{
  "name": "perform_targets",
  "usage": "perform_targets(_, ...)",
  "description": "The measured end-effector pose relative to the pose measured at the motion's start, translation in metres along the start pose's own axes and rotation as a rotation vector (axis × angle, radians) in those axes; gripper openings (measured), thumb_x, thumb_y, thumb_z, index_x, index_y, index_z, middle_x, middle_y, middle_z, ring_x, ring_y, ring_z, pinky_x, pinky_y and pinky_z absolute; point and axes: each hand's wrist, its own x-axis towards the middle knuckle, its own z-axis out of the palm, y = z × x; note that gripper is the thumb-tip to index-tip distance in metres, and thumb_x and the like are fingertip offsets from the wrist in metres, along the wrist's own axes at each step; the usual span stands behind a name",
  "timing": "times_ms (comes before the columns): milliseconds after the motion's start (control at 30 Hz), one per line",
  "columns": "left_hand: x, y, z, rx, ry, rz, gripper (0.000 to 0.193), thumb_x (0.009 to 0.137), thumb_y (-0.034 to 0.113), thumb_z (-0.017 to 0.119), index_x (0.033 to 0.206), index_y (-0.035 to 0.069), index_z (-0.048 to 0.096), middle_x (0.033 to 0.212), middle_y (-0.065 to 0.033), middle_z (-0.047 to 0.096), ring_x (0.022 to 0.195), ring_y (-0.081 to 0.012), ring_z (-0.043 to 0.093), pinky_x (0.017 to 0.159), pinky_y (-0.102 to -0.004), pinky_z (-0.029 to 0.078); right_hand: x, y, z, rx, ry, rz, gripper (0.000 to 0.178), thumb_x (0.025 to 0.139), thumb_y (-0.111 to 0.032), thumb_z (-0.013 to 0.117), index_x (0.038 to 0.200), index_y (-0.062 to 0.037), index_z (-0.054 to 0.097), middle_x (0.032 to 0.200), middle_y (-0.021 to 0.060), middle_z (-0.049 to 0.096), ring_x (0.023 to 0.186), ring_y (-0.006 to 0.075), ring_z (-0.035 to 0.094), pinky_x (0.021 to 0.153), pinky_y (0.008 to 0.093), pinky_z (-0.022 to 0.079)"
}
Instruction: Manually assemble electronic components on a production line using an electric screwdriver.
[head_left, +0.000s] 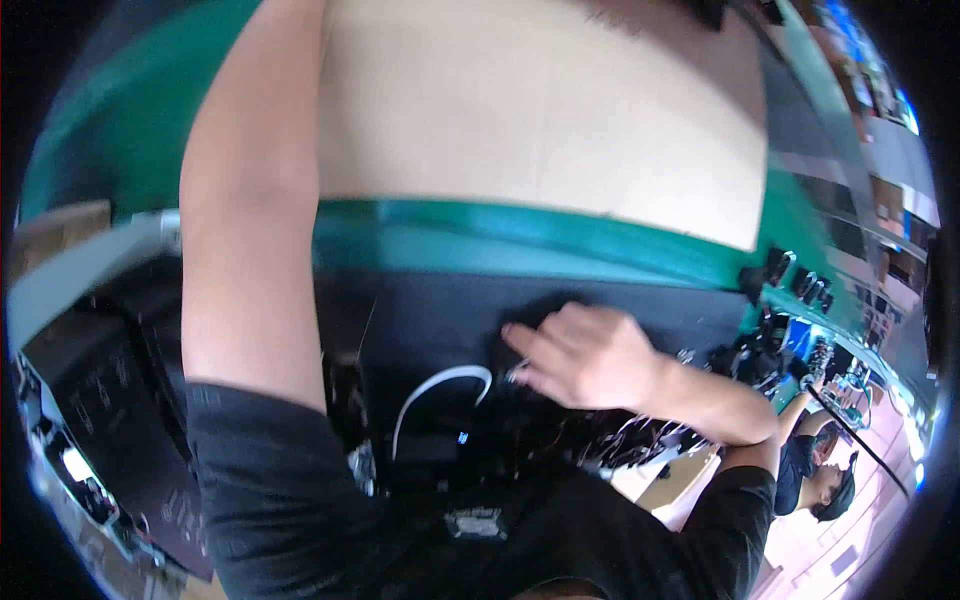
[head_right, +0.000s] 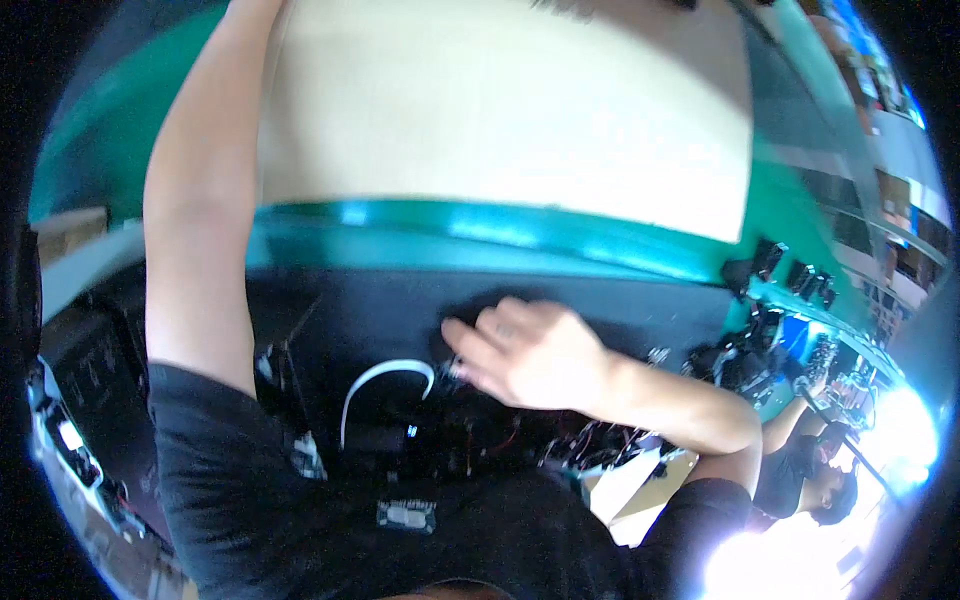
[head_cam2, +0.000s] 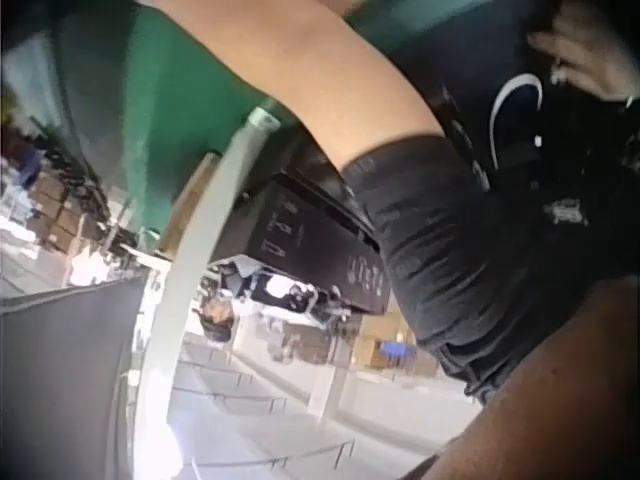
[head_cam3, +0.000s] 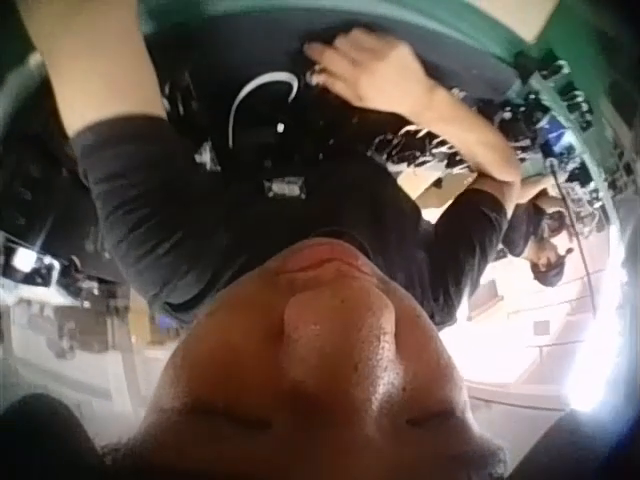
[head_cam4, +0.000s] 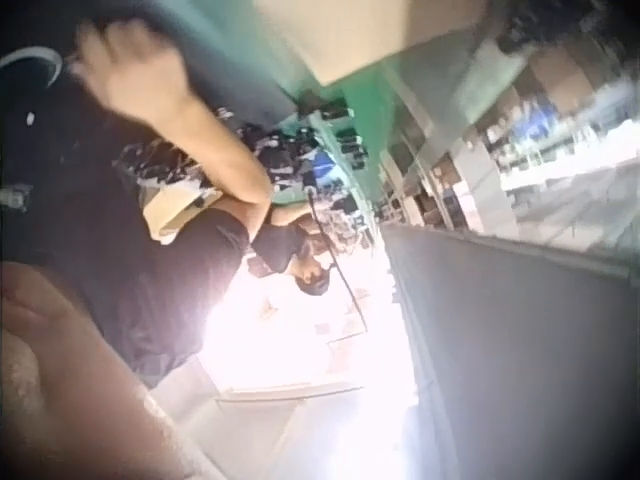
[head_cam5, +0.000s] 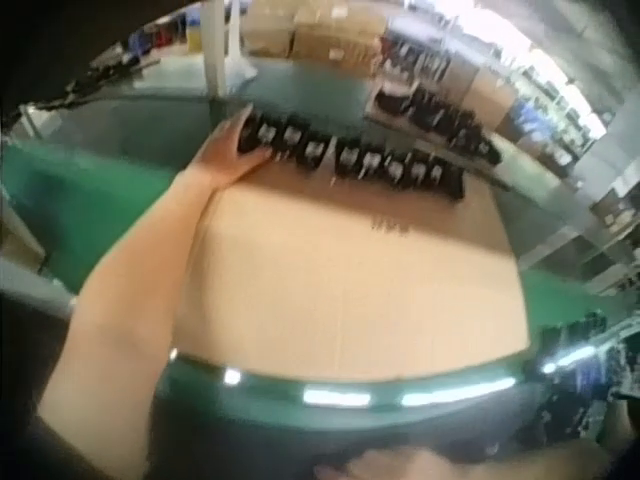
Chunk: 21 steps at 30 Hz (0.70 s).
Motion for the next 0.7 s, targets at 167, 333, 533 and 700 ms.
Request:
perform_targets(167,-0.006,0.010,-0.034,-0.004,-0.037,-0.032,0.089,0.082,0.046,0.068,0.148,0.008,0.023,0.141,-0.0250,0.039,0.129,-0.0412,0.040,0.105,-0.0459,0.036,-0.004,0.009,-0.009,-0.106,0.182,-0.020,0.037,0.077,-0.024,0.071,0.103,0.0010,0.062,0.067,0.0020,0.058,0.057,0.0135,0.054,0.045,0.0255,0.045)
perform_targets(333,0.001,0.021,-0.037,0.003,-0.073,-0.105,0.090,0.081,0.044,0.070,0.148,0.008,0.021,0.140,-0.0252,0.040,0.128,-0.0419,0.041,0.105,-0.0461,0.037,-0.010,0.078,-0.047,-0.111,0.286,0.322,0.034,0.083,-0.022,0.067,0.111,-0.0034,0.059,0.073,0.0126,0.063,0.064,0.0267,0.064,0.054,0.0368,0.051)
perform_targets(533,0.000,-0.011,-0.013,0.020,0.071,0.006,0.081,0.083,0.050,0.067,0.146,0.015,0.032,0.138,-0.0222,0.046,0.127,-0.0366,0.046,0.105,-0.0415,0.038,-0.032,0.177,-0.116,-0.045,0.457,0.734,0.033,0.091,-0.029,0.058,0.111,-0.0034,0.059,0.082,0.0202,0.066,0.077,0.0375,0.066,0.067,0.0423,0.052)
perform_targets(700,0.001,-0.011,-0.009,0.015,0.096,0.027,0.081,0.082,0.052,0.066,0.144,0.012,0.034,0.132,-0.0220,0.050,0.125,-0.0363,0.048,0.104,-0.0417,0.039,-0.036,0.323,-0.167,-0.335,0.571,0.635,0.033,0.092,-0.036,0.055,0.106,-0.0062,0.059,0.081,0.0213,0.066,0.076,0.0421,0.063,0.067,0.0481,0.050)
